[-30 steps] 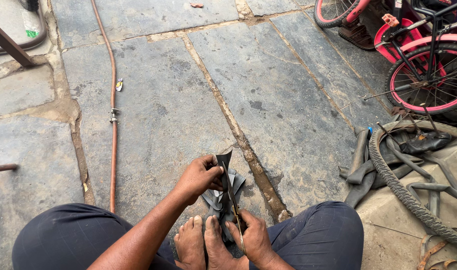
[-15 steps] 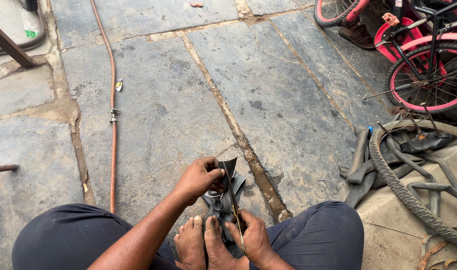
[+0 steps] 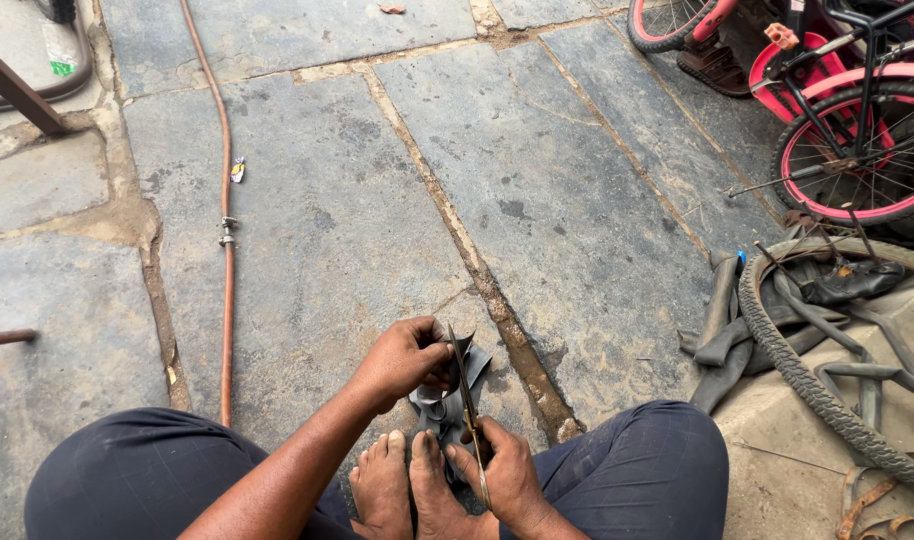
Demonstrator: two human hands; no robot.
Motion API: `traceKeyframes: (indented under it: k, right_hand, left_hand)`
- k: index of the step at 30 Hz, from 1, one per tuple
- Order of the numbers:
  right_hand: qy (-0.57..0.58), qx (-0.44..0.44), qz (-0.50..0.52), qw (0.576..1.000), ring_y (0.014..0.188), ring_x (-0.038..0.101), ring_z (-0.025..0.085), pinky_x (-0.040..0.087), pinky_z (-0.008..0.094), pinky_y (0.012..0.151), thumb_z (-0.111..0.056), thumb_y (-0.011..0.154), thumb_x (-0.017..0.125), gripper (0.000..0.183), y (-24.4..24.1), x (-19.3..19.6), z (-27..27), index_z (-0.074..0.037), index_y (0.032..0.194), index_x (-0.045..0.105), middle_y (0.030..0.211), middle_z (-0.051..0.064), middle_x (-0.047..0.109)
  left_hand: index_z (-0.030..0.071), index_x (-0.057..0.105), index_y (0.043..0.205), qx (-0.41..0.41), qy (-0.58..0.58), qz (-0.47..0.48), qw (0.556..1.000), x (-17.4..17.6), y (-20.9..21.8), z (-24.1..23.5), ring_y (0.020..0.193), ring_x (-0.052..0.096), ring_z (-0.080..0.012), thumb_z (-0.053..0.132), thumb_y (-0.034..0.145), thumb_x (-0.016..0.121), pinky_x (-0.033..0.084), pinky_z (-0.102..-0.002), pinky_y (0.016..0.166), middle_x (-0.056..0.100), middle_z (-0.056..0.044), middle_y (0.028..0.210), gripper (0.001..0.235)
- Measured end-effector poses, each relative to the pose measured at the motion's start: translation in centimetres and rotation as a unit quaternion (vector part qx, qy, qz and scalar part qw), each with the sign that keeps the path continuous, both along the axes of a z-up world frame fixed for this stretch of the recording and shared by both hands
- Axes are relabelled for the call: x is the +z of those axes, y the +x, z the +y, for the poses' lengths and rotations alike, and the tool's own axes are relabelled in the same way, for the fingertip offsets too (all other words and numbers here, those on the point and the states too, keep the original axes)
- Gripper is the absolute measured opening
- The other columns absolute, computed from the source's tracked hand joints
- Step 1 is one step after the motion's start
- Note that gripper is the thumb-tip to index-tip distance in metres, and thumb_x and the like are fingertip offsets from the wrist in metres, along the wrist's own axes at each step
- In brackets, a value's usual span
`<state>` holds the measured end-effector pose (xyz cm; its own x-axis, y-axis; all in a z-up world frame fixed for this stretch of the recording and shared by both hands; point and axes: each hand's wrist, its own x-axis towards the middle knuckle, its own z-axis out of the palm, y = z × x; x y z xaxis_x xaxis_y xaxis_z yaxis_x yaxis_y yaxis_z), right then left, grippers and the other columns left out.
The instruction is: The person sits on a paved floor and uses a pair of scissors to cut a long strip of black rubber material into smaller pieces. The person holds the rubber strip with one hand and cuts it with the other, repeating the process to create multiple segments.
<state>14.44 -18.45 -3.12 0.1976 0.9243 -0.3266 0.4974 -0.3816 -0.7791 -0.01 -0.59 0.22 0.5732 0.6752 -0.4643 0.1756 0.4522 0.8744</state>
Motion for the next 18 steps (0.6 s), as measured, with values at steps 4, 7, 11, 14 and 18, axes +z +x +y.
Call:
traceKeyframes:
  k: [4,7,11,14,18]
  right_hand:
    - [-0.005,-0.004,-0.007,1.0,0.059,0.069,0.016,0.052,0.034,0.055,-0.027,0.09,0.079,0.026,0.1,-0.4,0.0,-0.005,0.095,0.067,0.065,0.008,0.07]
    - [0.025,0.002,0.005,1.0,0.061,0.073,0.014,0.055,0.032,0.056,-0.023,0.09,0.078,0.022,0.2,-0.6,-0.2,-0.005,0.096,0.068,0.068,0.006,0.072]
    - [0.046,0.005,0.016,0.999,0.063,0.074,0.012,0.058,0.03,0.058,-0.022,0.09,0.078,0.022,0.2,-0.7,-0.3,-0.005,0.099,0.068,0.07,0.005,0.074]
    - [0.019,-0.007,0.024,1.0,0.062,0.071,0.011,0.056,0.03,0.058,-0.024,0.089,0.08,0.023,0.2,-0.7,-0.5,-0.005,0.097,0.069,0.07,0.004,0.073]
    - [-0.037,-0.038,0.041,0.998,0.06,0.064,0.011,0.052,0.029,0.058,-0.036,0.084,0.085,0.036,0.5,-1.1,0.1,-0.006,0.098,0.07,0.065,0.005,0.069]
  left_hand:
    - [0.001,0.062,0.089,0.003,0.026,-0.013,1.0,-0.7,0.0,0.2,0.067,0.075,-0.0183,0.008,0.093,0.064,0.068,-0.034,0.062,0.072,-0.011,0.076,0.009]
    - [0.001,0.062,0.088,0.01,0.022,-0.012,1.0,-1.0,-0.2,0.5,0.066,0.075,-0.0181,0.009,0.093,0.065,0.067,-0.034,0.061,0.072,-0.011,0.076,0.01]
    - [0.002,0.063,0.088,0.01,0.038,0.038,0.999,-1.4,-0.3,0.7,0.07,0.074,-0.0163,0.012,0.092,0.066,0.061,-0.031,0.064,0.074,-0.01,0.078,0.011]
    - [0.001,0.065,0.088,0.017,0.078,0.029,0.996,-1.5,-0.4,1.0,0.068,0.07,-0.0156,0.01,0.089,0.068,0.058,-0.03,0.064,0.074,-0.01,0.077,0.01]
    - [0.001,0.07,0.091,0.02,0.069,0.036,0.997,-1.2,-0.9,1.7,0.067,0.067,-0.0131,0.014,0.09,0.071,0.057,-0.029,0.064,0.072,-0.007,0.077,0.012]
